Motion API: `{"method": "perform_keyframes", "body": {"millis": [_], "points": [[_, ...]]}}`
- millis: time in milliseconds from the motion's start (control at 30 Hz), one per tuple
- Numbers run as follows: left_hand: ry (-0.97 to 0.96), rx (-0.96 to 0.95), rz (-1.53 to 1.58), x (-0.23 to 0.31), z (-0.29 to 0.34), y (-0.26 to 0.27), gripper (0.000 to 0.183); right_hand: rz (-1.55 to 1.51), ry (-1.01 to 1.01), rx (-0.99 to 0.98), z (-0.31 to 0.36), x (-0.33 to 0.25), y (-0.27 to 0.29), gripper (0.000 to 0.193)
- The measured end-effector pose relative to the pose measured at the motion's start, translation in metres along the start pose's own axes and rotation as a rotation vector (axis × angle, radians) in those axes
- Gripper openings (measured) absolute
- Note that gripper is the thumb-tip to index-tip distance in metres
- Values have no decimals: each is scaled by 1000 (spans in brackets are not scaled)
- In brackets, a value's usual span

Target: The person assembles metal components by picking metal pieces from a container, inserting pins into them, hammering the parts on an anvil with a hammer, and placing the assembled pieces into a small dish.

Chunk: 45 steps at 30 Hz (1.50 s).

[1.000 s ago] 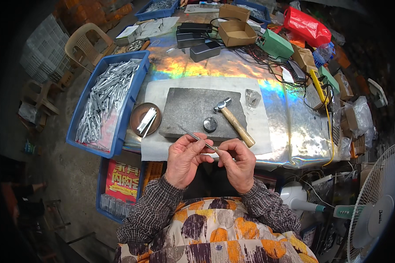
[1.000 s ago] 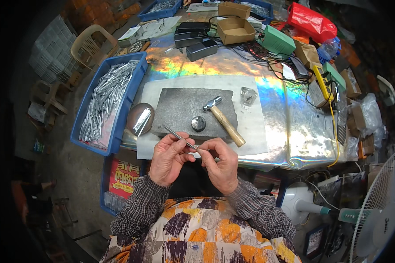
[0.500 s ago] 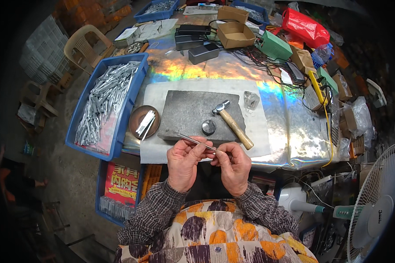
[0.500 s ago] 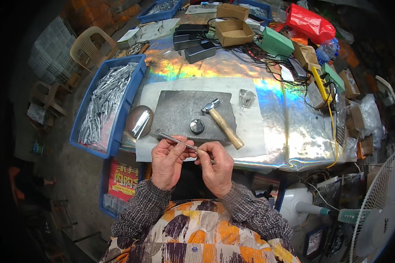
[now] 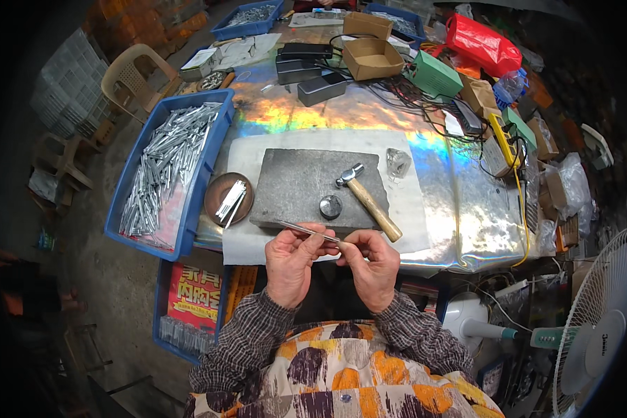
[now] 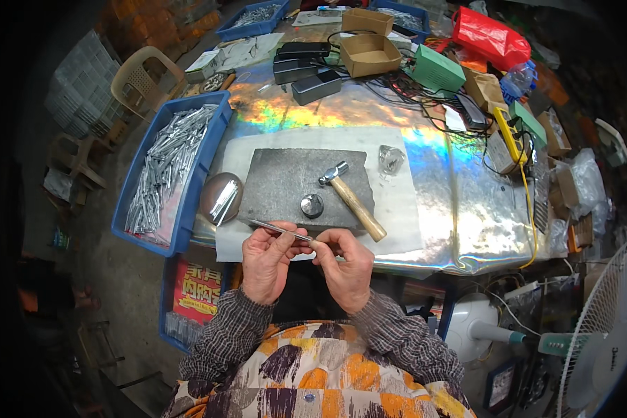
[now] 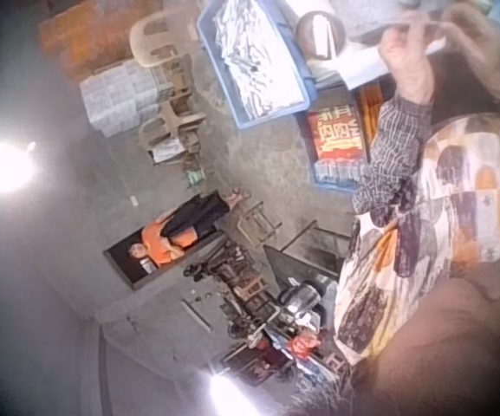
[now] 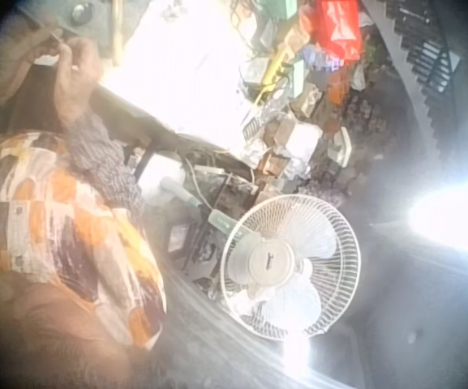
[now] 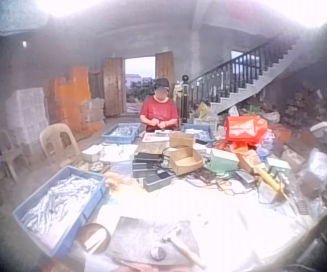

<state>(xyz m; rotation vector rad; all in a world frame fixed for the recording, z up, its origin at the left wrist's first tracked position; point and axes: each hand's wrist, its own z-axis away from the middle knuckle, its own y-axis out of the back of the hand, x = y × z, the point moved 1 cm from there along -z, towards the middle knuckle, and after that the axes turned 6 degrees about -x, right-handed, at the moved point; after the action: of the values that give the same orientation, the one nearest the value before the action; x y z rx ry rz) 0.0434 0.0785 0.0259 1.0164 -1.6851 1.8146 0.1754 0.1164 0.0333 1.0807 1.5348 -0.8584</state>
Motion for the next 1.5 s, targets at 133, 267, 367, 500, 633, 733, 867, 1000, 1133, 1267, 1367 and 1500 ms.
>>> {"method": "perform_keyframes", "body": {"millis": [133,267,367,500,633,733,867,1000,1133,1267,1367,1500], "points": [[17,-11,-37,-2,-2,3,15,102,55,-46,-2,5,3,6],[9,18,-85,-2,-5,3,14,162,44,-56,-7,4,2,7],[6,8,-81,-3,-14,3,14,207,41,-58,-9,8,5,7],[-60,-15,-176,6,-32,12,12,351,160,-59,-14,-1,16,8],[-121,-35,-366,12,-49,18,12,410,178,-38,-16,-1,30,8],[-162,-63,-490,6,-58,23,11,435,170,-36,-15,0,33,7],[-164,-51,-661,-2,-62,21,9,430,165,-58,-13,2,34,7],[-198,-28,-752,-2,-62,19,9,429,182,-75,-15,1,33,7],[-191,-13,-782,-3,-62,21,9,429,185,-92,-14,4,33,6],[-221,-26,-846,0,-63,18,7,417,171,-98,-15,5,33,6],[-238,-18,-852,1,-63,16,6,411,146,-98,-15,1,34,6],[-365,-53,-1016,4,-65,15,9,458,165,-138,-21,-3,35,6]]}}
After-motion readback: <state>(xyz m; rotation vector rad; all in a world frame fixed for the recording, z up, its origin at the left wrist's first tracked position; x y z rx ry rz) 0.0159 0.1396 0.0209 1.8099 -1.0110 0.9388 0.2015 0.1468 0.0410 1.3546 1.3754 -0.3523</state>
